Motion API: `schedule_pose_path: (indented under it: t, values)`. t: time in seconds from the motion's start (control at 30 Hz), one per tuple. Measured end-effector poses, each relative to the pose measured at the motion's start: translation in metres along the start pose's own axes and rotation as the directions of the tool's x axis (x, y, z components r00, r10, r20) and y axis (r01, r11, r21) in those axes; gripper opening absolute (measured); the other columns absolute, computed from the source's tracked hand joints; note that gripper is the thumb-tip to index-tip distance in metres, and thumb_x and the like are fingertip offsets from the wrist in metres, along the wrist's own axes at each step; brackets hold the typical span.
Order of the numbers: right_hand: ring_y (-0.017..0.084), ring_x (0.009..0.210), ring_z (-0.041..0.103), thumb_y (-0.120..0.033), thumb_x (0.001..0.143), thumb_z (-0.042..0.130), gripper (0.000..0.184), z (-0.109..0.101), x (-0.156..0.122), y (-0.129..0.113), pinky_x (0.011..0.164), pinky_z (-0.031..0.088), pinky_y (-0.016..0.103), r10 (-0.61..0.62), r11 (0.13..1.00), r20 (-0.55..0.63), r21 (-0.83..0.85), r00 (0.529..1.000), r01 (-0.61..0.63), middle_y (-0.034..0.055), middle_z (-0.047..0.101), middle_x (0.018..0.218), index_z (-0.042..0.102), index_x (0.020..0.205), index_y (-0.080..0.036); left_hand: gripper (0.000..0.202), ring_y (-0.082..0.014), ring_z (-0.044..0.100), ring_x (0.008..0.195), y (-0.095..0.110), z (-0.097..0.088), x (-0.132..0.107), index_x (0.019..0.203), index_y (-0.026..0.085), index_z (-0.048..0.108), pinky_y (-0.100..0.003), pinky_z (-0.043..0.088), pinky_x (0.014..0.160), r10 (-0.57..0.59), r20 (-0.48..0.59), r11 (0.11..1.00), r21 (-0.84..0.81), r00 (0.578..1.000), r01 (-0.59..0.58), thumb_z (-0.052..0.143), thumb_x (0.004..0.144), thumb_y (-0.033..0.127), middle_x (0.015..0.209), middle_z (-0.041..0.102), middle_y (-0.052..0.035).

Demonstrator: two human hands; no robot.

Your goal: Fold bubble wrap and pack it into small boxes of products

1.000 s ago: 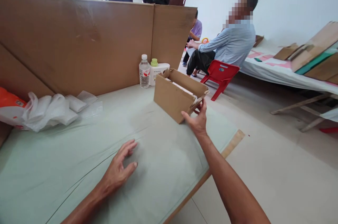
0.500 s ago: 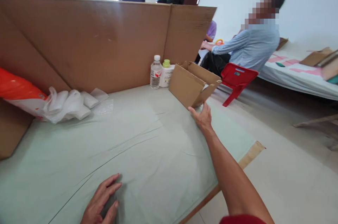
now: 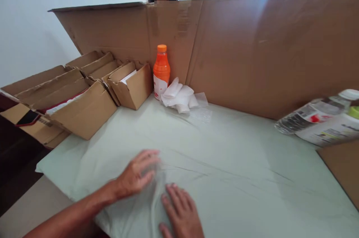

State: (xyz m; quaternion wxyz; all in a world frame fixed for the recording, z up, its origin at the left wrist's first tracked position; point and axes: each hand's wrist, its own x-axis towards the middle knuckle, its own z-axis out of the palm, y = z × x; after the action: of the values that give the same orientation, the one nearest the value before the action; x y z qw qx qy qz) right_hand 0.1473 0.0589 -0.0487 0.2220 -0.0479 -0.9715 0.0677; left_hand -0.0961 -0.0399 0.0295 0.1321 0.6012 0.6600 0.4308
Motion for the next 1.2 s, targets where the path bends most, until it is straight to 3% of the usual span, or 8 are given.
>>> schedule_pose_path:
  t: [0.23, 0.43, 0.57, 0.7, 0.83, 0.93, 1.1, 1.2]
  values:
    - [0.026, 0.121, 0.067, -0.047, 0.091, 0.064, 0.04, 0.011, 0.033, -0.009, 0.092, 0.057, 0.036, -0.111, 0.994, 0.032, 0.004, 0.993, 0.111, 0.0061, 0.068, 0.135, 0.069, 0.126, -0.027, 0.058, -0.0326, 0.049, 0.132, -0.063, -0.142, 0.146, 0.136, 0.014, 0.054, -0.052, 0.033, 0.116, 0.167, -0.579, 0.912, 0.399, 0.798, 0.099, 0.058, 0.078, 0.012, 0.135, 0.06, -0.0158]
    - [0.025, 0.116, 0.07, -0.045, 0.093, 0.061, 0.033, 0.011, 0.03, -0.005, 0.089, 0.06, 0.034, -0.126, 0.992, 0.023, -0.004, 0.992, 0.127, 0.0055, 0.072, 0.129, 0.071, 0.119, -0.027, 0.058, -0.0358, 0.061, 0.112, -0.09, -0.159, 0.212, 0.134, 0.006, 0.053, -0.056, 0.039, 0.104, -0.053, -0.598, 0.886, 0.341, 0.8, 0.314, 0.05, 0.077, 0.0, 0.106, 0.069, -0.0179]
    - [0.026, 0.121, 0.066, -0.037, 0.09, 0.065, 0.034, 0.012, 0.031, -0.008, 0.093, 0.058, 0.036, -0.084, 0.994, -0.031, 0.067, 0.996, 0.085, 0.0086, 0.071, 0.13, 0.069, 0.121, -0.024, 0.05, -0.0299, 0.064, 0.102, -0.079, -0.151, 0.168, 0.128, 0.008, 0.059, -0.047, 0.047, 0.097, -0.003, -0.598, 0.898, 0.351, 0.801, 0.265, 0.048, 0.079, 0.002, 0.098, 0.068, -0.0135]
    - [0.026, 0.119, 0.067, -0.024, 0.089, 0.064, 0.03, 0.008, 0.025, -0.011, 0.094, 0.058, 0.038, 0.0, 0.983, -0.146, 0.182, 0.989, 0.026, 0.0082, 0.074, 0.122, 0.067, 0.119, -0.023, 0.046, -0.0227, 0.066, 0.097, -0.049, -0.142, 0.064, 0.129, 0.018, 0.058, -0.039, 0.053, 0.092, 0.244, -0.563, 0.909, 0.417, 0.79, 0.017, 0.055, 0.084, 0.009, 0.097, 0.068, -0.0065]
    - [0.027, 0.119, 0.067, -0.019, 0.093, 0.058, 0.032, -0.006, 0.022, -0.008, 0.095, 0.058, 0.043, 0.302, 0.928, -0.183, 0.282, 0.935, -0.245, 0.0077, 0.072, 0.124, 0.065, 0.123, -0.028, 0.054, -0.0295, 0.058, 0.123, -0.026, -0.131, -0.044, 0.13, 0.024, 0.06, -0.052, 0.042, 0.112, 0.283, -0.697, 0.919, 0.393, 0.659, 0.021, 0.069, 0.077, 0.015, 0.113, 0.067, -0.0069]
    - [0.027, 0.119, 0.066, -0.028, 0.095, 0.058, 0.042, -0.013, 0.039, -0.002, 0.095, 0.059, 0.042, 0.467, 0.841, -0.086, 0.349, 0.88, -0.413, 0.0075, 0.066, 0.134, 0.057, 0.137, -0.031, 0.079, -0.0321, 0.051, 0.134, -0.028, -0.123, -0.095, 0.146, 0.027, 0.046, -0.057, 0.034, 0.118, 0.108, -0.801, 0.978, 0.192, 0.589, 0.082, 0.077, 0.073, 0.021, 0.138, 0.057, -0.0097]
    - [0.03, 0.129, 0.059, -0.034, 0.091, 0.058, 0.064, 0.0, 0.087, -0.007, 0.1, 0.056, 0.045, 0.468, 0.752, 0.108, 0.473, 0.877, -0.459, 0.0142, 0.055, 0.148, 0.04, 0.151, -0.023, 0.083, -0.0332, 0.054, 0.131, -0.058, -0.108, -0.111, 0.147, 0.024, 0.04, -0.053, 0.042, 0.113, -0.48, -0.579, 0.874, -0.377, 0.659, 0.307, 0.08, 0.075, 0.038, 0.142, 0.054, -0.015]
    - [0.032, 0.133, 0.056, -0.032, 0.086, 0.06, 0.072, 0.008, 0.104, -0.011, 0.105, 0.053, 0.046, 0.414, 0.713, 0.173, 0.549, 0.894, -0.436, 0.0172, 0.053, 0.149, 0.037, 0.153, -0.018, 0.081, -0.0331, 0.061, 0.121, -0.07, -0.096, -0.097, 0.139, 0.021, 0.046, -0.049, 0.049, 0.104, -0.587, -0.404, 0.779, -0.519, 0.702, 0.353, 0.082, 0.072, 0.048, 0.131, 0.062, -0.0151]
